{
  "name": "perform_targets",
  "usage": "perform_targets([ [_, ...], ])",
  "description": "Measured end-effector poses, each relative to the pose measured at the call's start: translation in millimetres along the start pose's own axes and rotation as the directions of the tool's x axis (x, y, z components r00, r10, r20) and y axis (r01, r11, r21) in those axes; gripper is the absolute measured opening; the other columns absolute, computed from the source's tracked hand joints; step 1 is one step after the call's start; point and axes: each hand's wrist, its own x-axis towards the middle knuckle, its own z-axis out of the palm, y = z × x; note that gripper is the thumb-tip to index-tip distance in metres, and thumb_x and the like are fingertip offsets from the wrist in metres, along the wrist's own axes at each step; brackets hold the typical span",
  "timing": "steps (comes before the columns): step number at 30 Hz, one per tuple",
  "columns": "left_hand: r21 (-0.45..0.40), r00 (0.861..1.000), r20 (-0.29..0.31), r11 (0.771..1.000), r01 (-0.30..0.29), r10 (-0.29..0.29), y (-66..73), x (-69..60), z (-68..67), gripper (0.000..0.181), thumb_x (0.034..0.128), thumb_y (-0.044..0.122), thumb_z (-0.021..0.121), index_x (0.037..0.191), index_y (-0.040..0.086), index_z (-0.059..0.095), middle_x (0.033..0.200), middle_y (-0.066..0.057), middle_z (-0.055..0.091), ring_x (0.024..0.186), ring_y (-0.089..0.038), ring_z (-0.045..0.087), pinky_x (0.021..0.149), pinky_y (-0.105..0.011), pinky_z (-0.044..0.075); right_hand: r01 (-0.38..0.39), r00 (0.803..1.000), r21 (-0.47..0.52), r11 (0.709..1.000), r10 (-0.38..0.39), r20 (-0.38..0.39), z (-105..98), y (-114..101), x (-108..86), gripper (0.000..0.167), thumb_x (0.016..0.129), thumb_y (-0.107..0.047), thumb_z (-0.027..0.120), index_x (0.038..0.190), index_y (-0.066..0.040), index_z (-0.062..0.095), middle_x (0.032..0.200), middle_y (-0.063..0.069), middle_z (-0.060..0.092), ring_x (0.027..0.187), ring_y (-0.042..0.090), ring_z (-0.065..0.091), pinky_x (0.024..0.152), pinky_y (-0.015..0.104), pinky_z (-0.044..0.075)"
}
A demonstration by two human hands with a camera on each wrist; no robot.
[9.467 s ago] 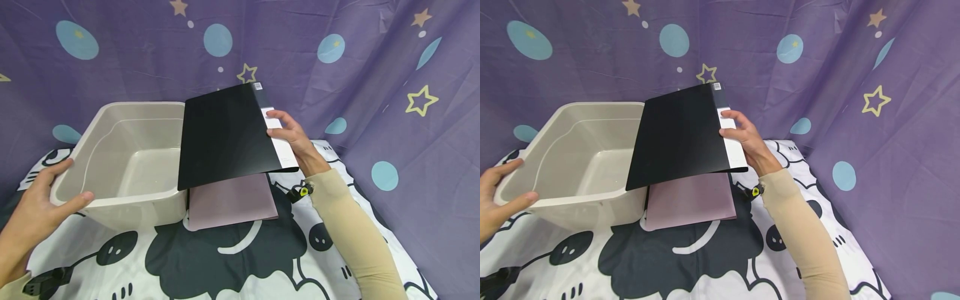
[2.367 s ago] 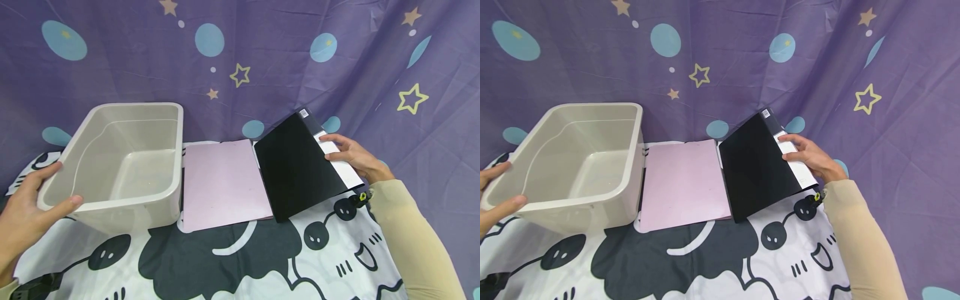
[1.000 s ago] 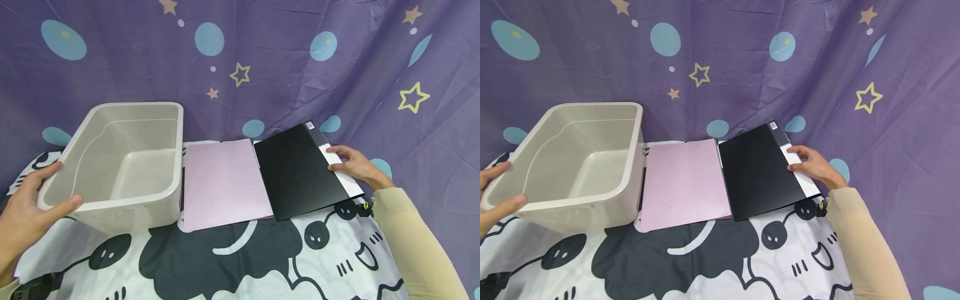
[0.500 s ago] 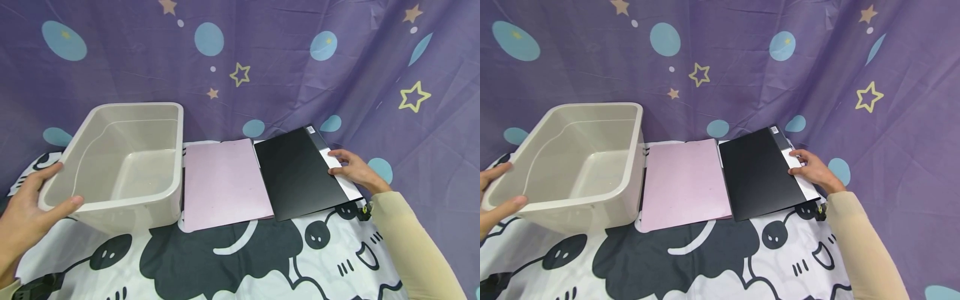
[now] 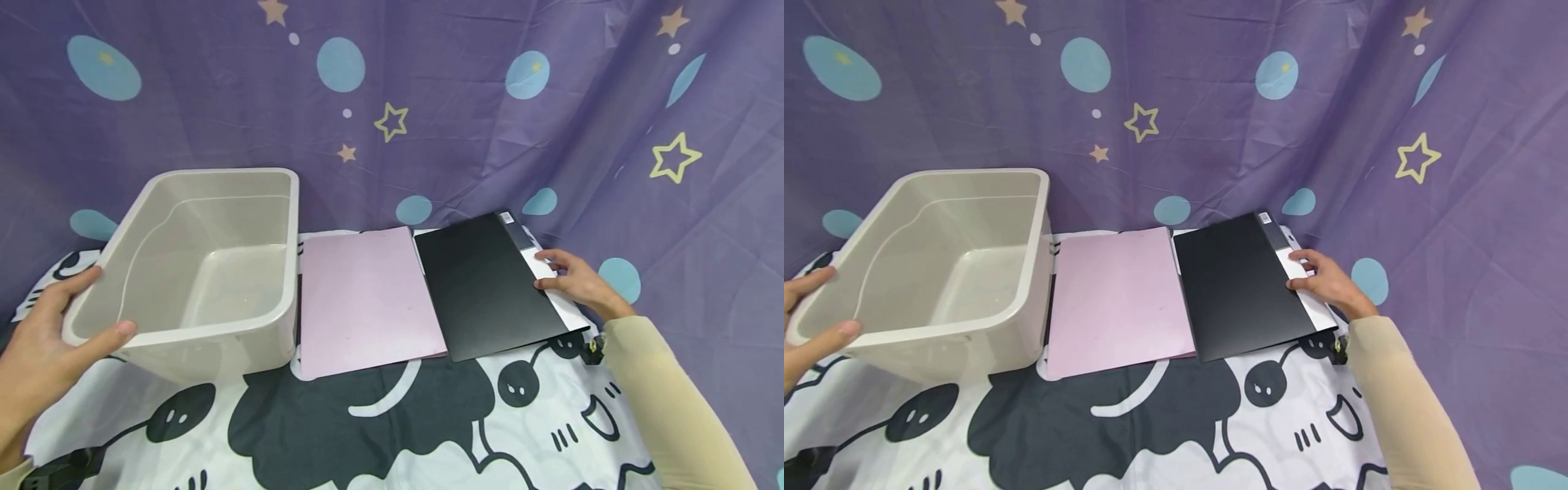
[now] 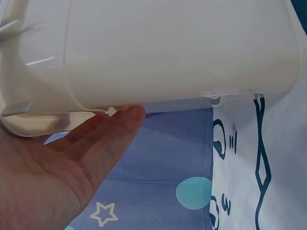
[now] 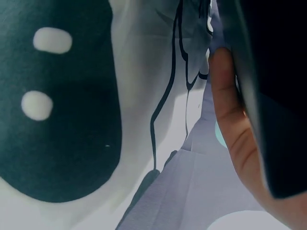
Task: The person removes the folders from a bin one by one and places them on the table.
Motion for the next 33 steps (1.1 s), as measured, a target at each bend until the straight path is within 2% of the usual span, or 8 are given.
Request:
perform_targets([
  [5,0.012,1.000,0.002,1.000,0.008,-0.008,-0.3,-0.2,0.8,0.093,0.0776,0.009,0.077,0.153,0.015,0.023,0.128,-0.029,0.034,0.087,0.011,0.034,0.061,-0.008,0.030,-0.007,1.000,0.007,1.000,0.007,-0.007,3.2,9.7,2.9,0.066,0.081,-0.017,0.076,0.139,-0.006,0.044,0.132,0.026,0.045,0.118,0.037,0.041,0.089,0.041,0.034],
  [12,0.017,1.000,0.002,1.000,0.009,-0.009,0.7,-0.6,0.8,0.093,0.0776,0.010,0.077,0.153,0.014,0.023,0.129,-0.032,0.034,0.086,0.012,0.033,0.060,-0.008,0.029,-0.024,1.000,0.008,1.000,0.024,-0.007,7.3,12.7,2.8,0.063,0.082,-0.016,0.074,0.137,-0.005,0.045,0.134,0.029,0.042,0.123,0.041,0.037,0.095,0.050,0.032],
  [16,0.020,1.000,0.006,1.000,0.006,-0.006,0.8,-0.5,0.8,0.093,0.0780,0.010,0.077,0.153,0.014,0.022,0.130,-0.033,0.034,0.087,0.013,0.031,0.059,-0.008,0.029,-0.043,0.999,0.006,0.999,0.043,-0.009,10.3,13.6,2.9,0.062,0.082,-0.015,0.074,0.136,-0.004,0.046,0.133,0.030,0.042,0.122,0.042,0.038,0.096,0.050,0.031],
  [19,0.018,1.000,-0.009,1.000,0.004,-0.004,0.2,-1.0,0.5,0.091,0.0774,0.010,0.077,0.152,0.013,0.025,0.130,-0.022,0.038,0.087,0.012,0.033,0.061,-0.008,0.029,-0.047,0.999,0.010,0.999,0.047,-0.006,12.5,14.8,4.4,0.061,0.082,-0.015,0.074,0.135,-0.004,0.046,0.131,0.030,0.043,0.121,0.042,0.039,0.095,0.049,0.032],
  [23,0.005,0.999,-0.039,1.000,0.003,-0.002,-0.9,-2.4,-0.5,0.089,0.0759,0.010,0.078,0.151,0.013,0.030,0.121,0.013,0.040,0.087,0.012,0.035,0.064,-0.007,0.028,-0.059,0.998,0.004,0.998,0.059,0.015,13.8,16.1,6.2,0.061,0.083,-0.016,0.073,0.136,-0.004,0.045,0.132,0.030,0.042,0.121,0.042,0.039,0.095,0.049,0.033],
  [25,0.000,0.999,-0.046,1.000,-0.003,0.003,-1.0,-2.5,-0.8,0.089,0.0756,0.009,0.078,0.150,0.013,0.031,0.118,0.025,0.036,0.087,0.012,0.036,0.064,-0.007,0.028,-0.067,0.997,-0.003,0.998,0.067,0.024,14.4,17.2,6.5,0.062,0.083,-0.016,0.073,0.137,-0.004,0.045,0.131,0.029,0.042,0.121,0.041,0.039,0.096,0.050,0.033],
  [29,-0.004,0.999,-0.050,1.000,-0.013,0.013,-0.5,-1.6,-0.3,0.089,0.0749,0.009,0.079,0.150,0.012,0.031,0.116,0.027,0.035,0.086,0.012,0.036,0.065,-0.007,0.028,-0.072,0.997,-0.012,0.997,0.072,0.032,16.2,20.3,6.4,0.062,0.084,-0.017,0.072,0.138,-0.003,0.044,0.131,0.030,0.042,0.121,0.042,0.039,0.096,0.051,0.033],
  [33,-0.011,0.999,-0.034,1.000,-0.009,0.008,-0.5,-1.1,0.5,0.091,0.0750,0.009,0.079,0.151,0.013,0.029,0.115,0.023,0.035,0.086,0.010,0.036,0.064,-0.009,0.030,-0.067,0.997,-0.023,0.998,0.068,0.037,17.6,23.0,5.6,0.063,0.084,-0.017,0.071,0.138,-0.002,0.043,0.132,0.032,0.043,0.122,0.043,0.039,0.096,0.053,0.034],
])
